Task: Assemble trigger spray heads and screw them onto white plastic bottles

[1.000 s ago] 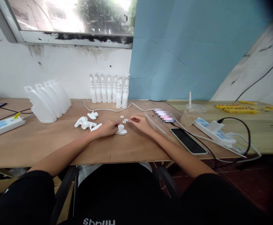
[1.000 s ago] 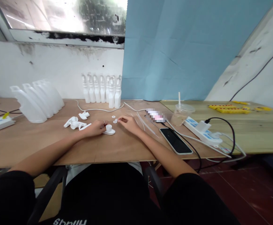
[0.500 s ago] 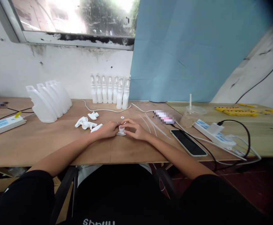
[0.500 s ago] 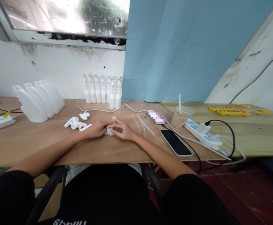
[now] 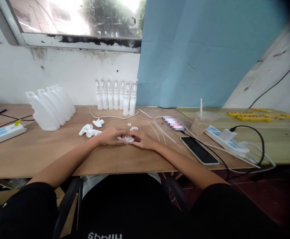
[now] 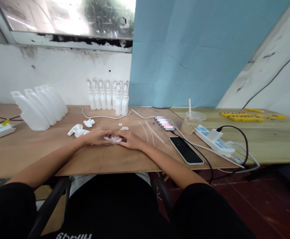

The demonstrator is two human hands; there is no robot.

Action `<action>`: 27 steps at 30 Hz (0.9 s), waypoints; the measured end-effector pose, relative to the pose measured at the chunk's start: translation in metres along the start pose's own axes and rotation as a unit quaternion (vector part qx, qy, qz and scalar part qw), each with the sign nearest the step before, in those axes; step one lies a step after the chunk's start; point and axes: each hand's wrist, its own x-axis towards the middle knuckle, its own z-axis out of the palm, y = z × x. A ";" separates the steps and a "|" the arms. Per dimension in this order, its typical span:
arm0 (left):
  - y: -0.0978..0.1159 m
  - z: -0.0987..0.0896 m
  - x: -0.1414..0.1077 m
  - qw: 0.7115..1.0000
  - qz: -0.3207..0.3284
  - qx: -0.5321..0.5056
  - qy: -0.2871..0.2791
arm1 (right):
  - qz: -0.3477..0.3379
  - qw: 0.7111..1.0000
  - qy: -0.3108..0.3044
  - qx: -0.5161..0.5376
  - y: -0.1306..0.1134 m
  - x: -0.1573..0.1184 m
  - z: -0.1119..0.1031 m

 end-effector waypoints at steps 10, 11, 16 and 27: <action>-0.008 0.008 0.003 0.995 0.013 -0.086 0.038 | -0.033 0.999 0.030 -0.032 0.005 -0.002 0.005; -0.008 0.008 0.003 0.995 0.011 -0.089 0.039 | -0.030 0.998 0.031 -0.037 0.006 -0.002 0.005; -0.006 0.008 0.004 0.994 0.006 -0.100 0.049 | -0.028 0.998 0.038 -0.036 0.010 -0.003 0.008; 0.000 0.009 0.005 0.995 -0.058 -0.069 0.032 | 0.079 0.992 0.048 0.090 0.018 0.000 -0.014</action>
